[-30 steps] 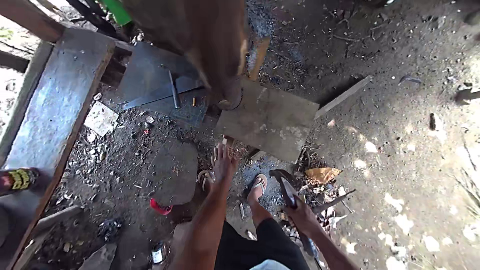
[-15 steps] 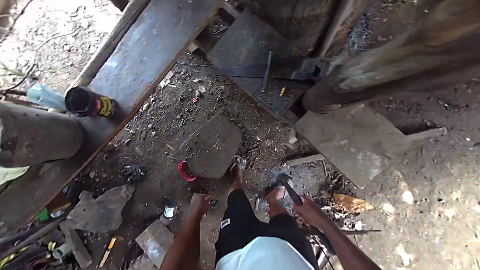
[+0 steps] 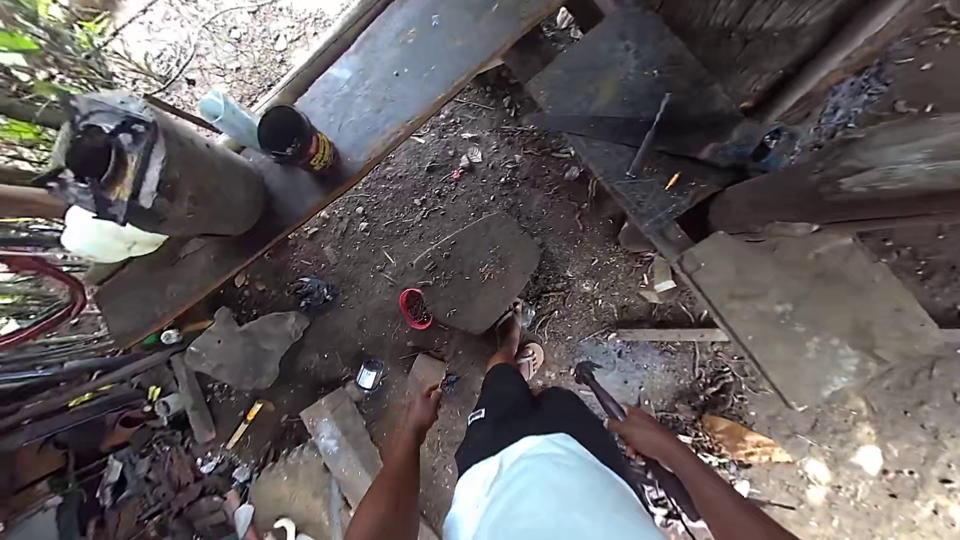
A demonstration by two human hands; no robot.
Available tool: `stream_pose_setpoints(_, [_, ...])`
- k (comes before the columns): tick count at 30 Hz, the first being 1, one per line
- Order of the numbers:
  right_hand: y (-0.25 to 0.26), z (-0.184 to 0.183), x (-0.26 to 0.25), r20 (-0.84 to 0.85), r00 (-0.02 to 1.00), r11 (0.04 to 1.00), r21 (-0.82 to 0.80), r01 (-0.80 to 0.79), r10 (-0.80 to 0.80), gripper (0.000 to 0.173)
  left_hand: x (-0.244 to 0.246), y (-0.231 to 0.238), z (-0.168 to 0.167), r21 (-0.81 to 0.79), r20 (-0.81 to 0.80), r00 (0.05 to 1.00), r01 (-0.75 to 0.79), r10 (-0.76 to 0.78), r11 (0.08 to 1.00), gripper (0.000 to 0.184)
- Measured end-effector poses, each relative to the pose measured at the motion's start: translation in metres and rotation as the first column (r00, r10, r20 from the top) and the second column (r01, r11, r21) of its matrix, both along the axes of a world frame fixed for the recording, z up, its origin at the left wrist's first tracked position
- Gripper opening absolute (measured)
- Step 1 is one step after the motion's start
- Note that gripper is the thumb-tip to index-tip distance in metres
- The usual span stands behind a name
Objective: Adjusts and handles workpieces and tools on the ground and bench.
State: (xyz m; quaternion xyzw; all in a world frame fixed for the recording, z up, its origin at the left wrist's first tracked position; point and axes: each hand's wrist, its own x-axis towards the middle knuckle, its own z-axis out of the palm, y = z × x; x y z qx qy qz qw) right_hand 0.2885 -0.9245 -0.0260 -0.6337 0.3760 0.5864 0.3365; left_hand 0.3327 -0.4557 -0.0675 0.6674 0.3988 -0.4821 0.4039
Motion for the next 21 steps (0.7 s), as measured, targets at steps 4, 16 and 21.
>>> stream_pose_setpoints(4, [0.015, -0.023, -0.014, -0.014, 0.992, 0.991, 0.053, -0.123, 0.123, 0.040, -0.062, 0.018, 0.005, 0.039, -0.031, 0.995, -0.094, 0.096, 0.995, 0.042])
stream_pose_setpoints(16, [0.089, -0.060, -0.114, -0.082, 0.996, 0.995, 0.100, -0.017, 0.026, 0.048, -0.015, 0.086, -0.004, 0.223, 0.129, 0.947, 0.260, -0.293, 0.939, 0.043])
stream_pose_setpoints(21, [0.114, -0.071, -0.111, -0.027, 0.999, 0.998, 0.054, 0.037, -0.035, 0.059, 0.078, 0.103, -0.034, 0.236, 0.228, 0.885, 0.354, -0.406, 0.905, 0.051])
